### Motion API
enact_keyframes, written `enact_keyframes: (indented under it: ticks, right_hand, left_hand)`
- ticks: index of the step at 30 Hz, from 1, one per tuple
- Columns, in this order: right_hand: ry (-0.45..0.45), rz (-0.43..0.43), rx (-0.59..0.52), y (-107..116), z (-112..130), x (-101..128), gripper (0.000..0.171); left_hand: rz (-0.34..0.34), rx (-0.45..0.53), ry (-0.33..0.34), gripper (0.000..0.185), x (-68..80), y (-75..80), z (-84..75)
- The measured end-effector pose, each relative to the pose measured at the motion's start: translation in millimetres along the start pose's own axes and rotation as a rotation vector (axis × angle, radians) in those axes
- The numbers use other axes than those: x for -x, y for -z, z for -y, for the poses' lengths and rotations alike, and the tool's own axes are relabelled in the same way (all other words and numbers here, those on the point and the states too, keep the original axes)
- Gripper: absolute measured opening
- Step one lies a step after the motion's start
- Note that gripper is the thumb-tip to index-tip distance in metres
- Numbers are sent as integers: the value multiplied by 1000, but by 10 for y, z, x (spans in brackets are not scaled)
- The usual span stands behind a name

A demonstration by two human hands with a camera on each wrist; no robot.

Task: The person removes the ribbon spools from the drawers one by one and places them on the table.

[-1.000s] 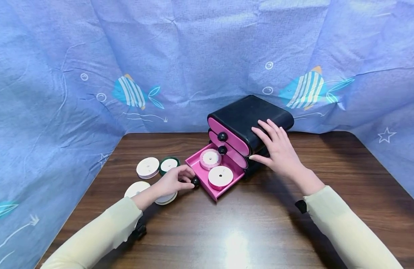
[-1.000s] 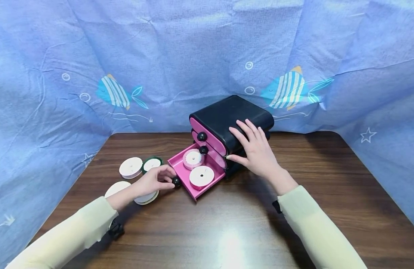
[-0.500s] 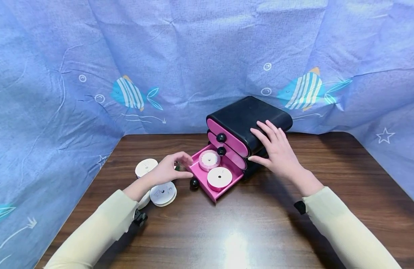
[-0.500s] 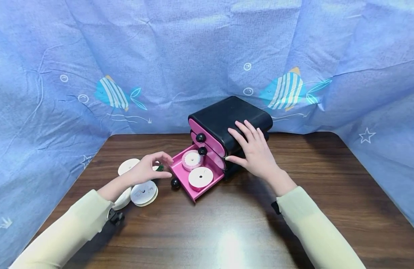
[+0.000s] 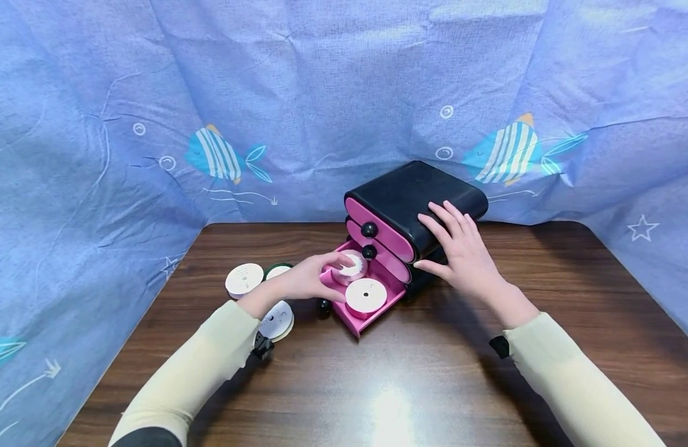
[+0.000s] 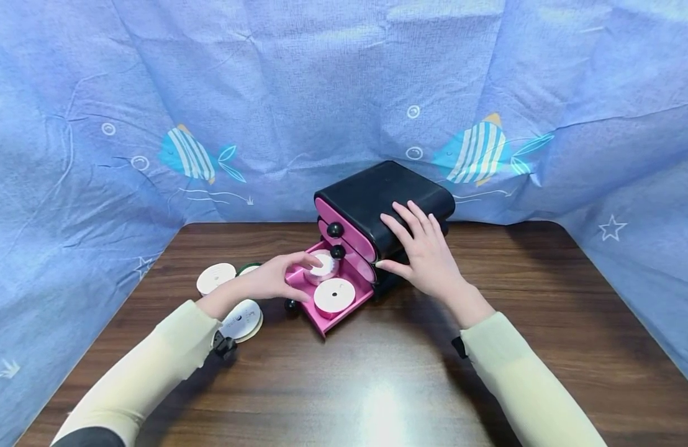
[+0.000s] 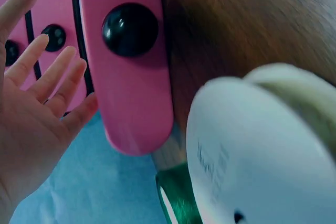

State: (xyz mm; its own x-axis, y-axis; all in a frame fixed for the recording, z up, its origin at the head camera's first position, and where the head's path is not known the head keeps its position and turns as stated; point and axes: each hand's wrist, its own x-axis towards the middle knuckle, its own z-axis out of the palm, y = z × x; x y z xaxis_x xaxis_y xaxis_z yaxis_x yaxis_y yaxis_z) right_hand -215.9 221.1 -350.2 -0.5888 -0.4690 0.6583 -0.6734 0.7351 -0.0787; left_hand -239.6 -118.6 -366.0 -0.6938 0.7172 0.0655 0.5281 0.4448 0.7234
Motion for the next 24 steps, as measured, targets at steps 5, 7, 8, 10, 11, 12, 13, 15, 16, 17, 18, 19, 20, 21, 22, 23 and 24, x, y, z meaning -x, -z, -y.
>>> enact_keyframes:
  ticks: [5, 7, 8, 10, 11, 12, 13, 15, 16, 17, 18, 19, 20, 21, 22, 23, 24]
  right_hand:
    - [0, 0, 1, 6, 2, -3, 84]
    - [-1, 3, -2, 8, 4, -6, 84]
    - [-1, 3, -3, 8, 4, -7, 84]
    - [0, 2, -4, 9, 4, -8, 84]
    - [0, 3, -4, 10, 4, -8, 84]
    - [-1, 4, -5, 11, 4, -7, 84]
    - [-2, 4, -4, 13, 4, -8, 84]
    - [-3, 5, -4, 15, 3, -10, 84]
    - [-4, 7, -3, 16, 2, -12, 84]
    - [-5, 10, -3, 18, 2, -13, 84]
    - [-6, 12, -3, 19, 3, -15, 84]
    - [-6, 13, -3, 20, 4, -16, 84]
    - [-6, 14, -4, 20, 4, -15, 84]
    - [-6, 15, -6, 22, 5, -14, 84]
    - [-6, 17, -7, 24, 7, -13, 84]
    - [-6, 18, -8, 25, 8, -11, 84]
    - [-7, 18, -7, 25, 7, -10, 84]
  left_hand:
    - [55, 18, -31, 68, -102, -83, -8]
    - [75, 34, -56, 68, -137, -111, 3]
    - [84, 42, -63, 68, -152, -121, 8]
    - [103, 49, -71, 69, -180, -142, 20]
    - [111, 51, -71, 69, -193, -152, 20]
    - [119, 48, -69, 69, -204, -160, 20]
    - [127, 40, -65, 70, -213, -167, 15]
    - [140, 17, -47, 70, -230, -179, 2]
    - [149, 15, -43, 70, -236, -183, -7]
    - [162, 9, -33, 69, -246, -188, -16]
    - [174, 6, -34, 69, -258, -192, -20]
    - [187, 0, -33, 69, -270, -197, -28]
    - [200, -7, -34, 68, -285, -202, -29]
    - [215, -18, -41, 68, -300, -207, -32]
    - [229, -31, -43, 67, -315, -213, -34]
    - [242, -61, -50, 68, -333, -219, -35]
    - [250, -96, -53, 68, -346, -223, -39]
